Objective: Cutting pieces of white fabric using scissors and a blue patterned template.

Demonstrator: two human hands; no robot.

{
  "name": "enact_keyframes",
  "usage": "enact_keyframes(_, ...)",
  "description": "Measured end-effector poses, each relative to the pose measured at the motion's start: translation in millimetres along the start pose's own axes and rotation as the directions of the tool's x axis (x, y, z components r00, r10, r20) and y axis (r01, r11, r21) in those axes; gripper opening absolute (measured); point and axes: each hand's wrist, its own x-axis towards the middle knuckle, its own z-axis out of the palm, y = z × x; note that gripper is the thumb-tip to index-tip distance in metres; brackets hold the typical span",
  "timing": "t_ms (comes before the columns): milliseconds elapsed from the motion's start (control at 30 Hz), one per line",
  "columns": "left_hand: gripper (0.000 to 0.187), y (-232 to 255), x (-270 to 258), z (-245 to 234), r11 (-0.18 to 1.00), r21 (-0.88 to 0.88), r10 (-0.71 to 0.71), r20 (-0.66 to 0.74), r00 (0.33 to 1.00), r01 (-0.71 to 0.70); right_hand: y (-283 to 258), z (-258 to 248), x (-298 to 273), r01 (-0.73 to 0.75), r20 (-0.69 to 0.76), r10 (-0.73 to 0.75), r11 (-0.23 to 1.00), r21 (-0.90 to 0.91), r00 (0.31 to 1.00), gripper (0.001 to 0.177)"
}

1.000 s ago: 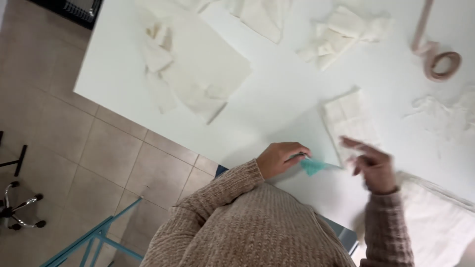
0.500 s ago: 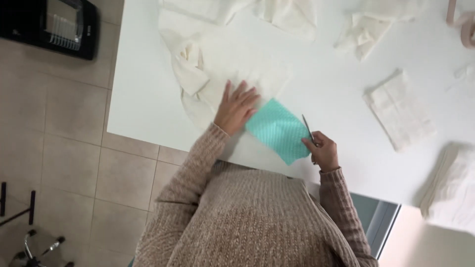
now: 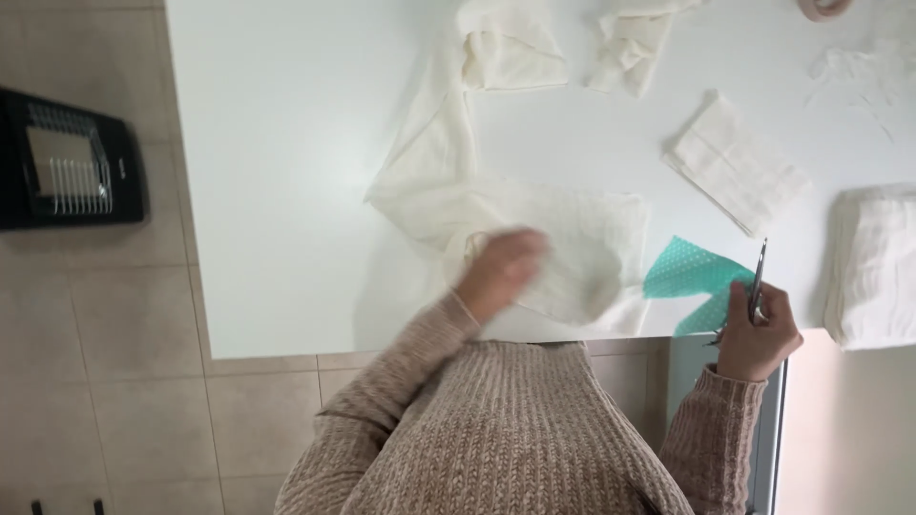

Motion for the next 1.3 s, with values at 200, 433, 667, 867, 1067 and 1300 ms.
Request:
enact_keyframes(200, 0.040, -109, -13, -67, 0.795, 0.507, -0.384, -0.008, 0.923, 0.334, -74, 31, 65, 0.265, 0.087, -0.288, 0.942, 0.206, 0.954, 0.011)
enact_keyframes(433, 0.033, -89, -2, -84, 0.830, 0.355, -0.543, 0.335, 0.770, 0.431, -202, 127, 175, 0.460, 0.130, -0.517, 0.831, 0.311, 0.846, 0.017)
enact_keyframes(667, 0.026, -24, 38, -109, 0.955, 0.155, -0.295, 0.408, 0.864, 0.253, -195, 182, 209, 0.380, 0.075, -0.426, 0.864, 0.331, 0.902, 0.007)
enact_keyframes(867, 0.018, -20, 57, -100, 0.984, -0.051, 0.180, 0.309, 0.934, -0.173, -149, 133, 133, 0.101, 0.556, -0.468, 0.819, 0.565, 0.686, 0.022)
enact_keyframes(1067, 0.020, -40, 82, -96, 0.967, -0.200, 0.215, 0.301, 0.929, -0.158, 7, 135, 100, -0.062, 0.807, -0.323, 0.913, 0.403, 0.494, 0.033)
enact_keyframes(1300, 0.039, -78, 117, -154, 0.858, 0.508, -0.451, 0.674, 0.585, 0.077, 10, -33, 95, 0.290, 0.192, -0.319, 0.943, 0.165, 0.928, 0.024)
